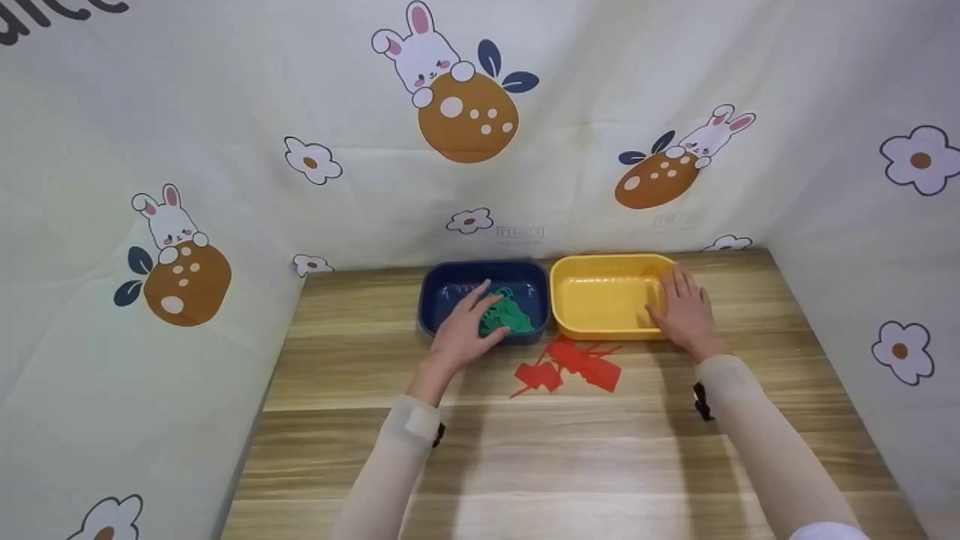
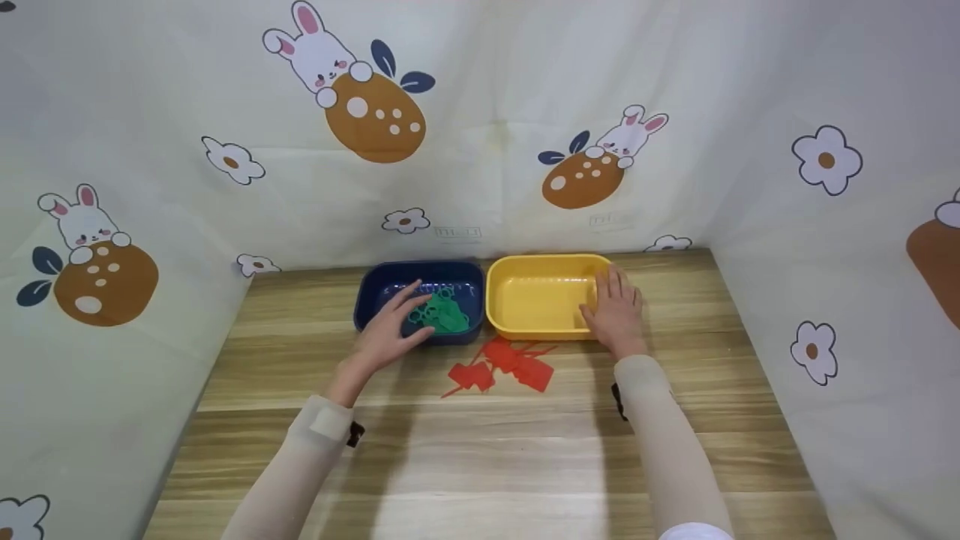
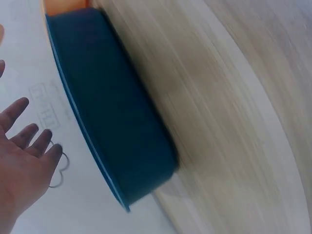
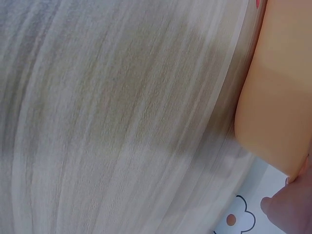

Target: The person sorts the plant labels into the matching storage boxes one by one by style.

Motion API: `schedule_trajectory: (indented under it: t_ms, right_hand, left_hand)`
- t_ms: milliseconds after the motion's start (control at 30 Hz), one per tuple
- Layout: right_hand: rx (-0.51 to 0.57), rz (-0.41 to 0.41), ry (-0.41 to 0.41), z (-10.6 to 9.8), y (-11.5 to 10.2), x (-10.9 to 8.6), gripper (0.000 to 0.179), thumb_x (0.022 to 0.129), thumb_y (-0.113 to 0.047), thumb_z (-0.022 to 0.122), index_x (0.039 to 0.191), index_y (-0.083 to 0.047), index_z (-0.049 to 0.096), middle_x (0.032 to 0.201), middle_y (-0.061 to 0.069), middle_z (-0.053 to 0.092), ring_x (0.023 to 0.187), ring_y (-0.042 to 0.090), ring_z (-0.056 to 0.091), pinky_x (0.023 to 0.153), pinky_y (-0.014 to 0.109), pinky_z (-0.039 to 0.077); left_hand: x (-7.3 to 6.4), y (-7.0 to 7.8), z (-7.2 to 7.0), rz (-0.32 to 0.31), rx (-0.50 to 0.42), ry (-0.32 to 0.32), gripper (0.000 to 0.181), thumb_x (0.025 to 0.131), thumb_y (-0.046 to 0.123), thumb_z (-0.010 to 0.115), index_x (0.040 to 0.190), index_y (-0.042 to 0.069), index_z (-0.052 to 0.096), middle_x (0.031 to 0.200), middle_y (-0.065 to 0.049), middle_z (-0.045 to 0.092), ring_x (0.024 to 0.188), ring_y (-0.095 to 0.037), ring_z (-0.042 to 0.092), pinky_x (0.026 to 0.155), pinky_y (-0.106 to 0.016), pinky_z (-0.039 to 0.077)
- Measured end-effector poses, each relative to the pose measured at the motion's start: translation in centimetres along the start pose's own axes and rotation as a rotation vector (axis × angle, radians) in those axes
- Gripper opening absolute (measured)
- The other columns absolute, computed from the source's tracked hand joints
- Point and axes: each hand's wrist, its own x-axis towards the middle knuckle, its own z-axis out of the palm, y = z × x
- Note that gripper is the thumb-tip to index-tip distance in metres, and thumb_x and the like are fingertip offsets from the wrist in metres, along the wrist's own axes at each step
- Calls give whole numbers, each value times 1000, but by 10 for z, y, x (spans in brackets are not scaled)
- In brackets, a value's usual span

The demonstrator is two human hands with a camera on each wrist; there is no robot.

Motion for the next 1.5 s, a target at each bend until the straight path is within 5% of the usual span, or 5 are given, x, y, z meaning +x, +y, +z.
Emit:
schedule_trajectory:
  t_ms: [333, 633, 1000, 1267, 1500]
  right_hand:
    - [0, 6, -7, -4, -1, 0, 75, 101, -34, 49, 156, 4, 15, 164, 30, 3, 151, 48, 2, 118, 71, 7]
    - [0, 11, -6, -3, -1, 0, 72, 101, -32, 48, 156, 5, 17, 164, 29, 3, 151, 48, 3, 117, 71, 8]
    - [9, 13, -12, -5, -2, 0, 71, 102, -30, 48, 156, 4, 17, 165, 29, 1, 151, 48, 2, 117, 71, 7]
    - [2, 26, -19, -3, -2, 1, 71, 102, -31, 46, 157, 3, 16, 165, 27, -1, 152, 47, 1, 118, 71, 7]
    - [7, 26, -23, -2, -4, -1, 71, 102, -31, 45, 156, 4, 16, 165, 27, 0, 152, 46, 0, 117, 72, 8]
  left_hand:
    - [-10, 26, 2, 83, -13, -34, 63, 92, 49, 65, 148, 26, 48, 162, 2, 34, 145, -28, 42, 109, -51, 46]
    - [-15, 39, 8, 119, -14, -124, 65, 93, 52, 62, 151, 28, 43, 156, 3, 45, 142, -23, 46, 114, -46, 42]
    - [-21, 46, 22, 182, -4, -161, 59, 93, 49, 63, 146, 25, 51, 147, 1, 56, 136, -21, 54, 112, -41, 44]
    - [-24, 53, 36, 166, -44, -232, 59, 92, 45, 67, 146, 26, 52, 151, 3, 52, 139, -19, 50, 113, -42, 43]
    - [-27, 53, 49, 194, -3, -234, 59, 90, 42, 70, 145, 24, 53, 151, 1, 51, 135, -20, 53, 110, -42, 47]
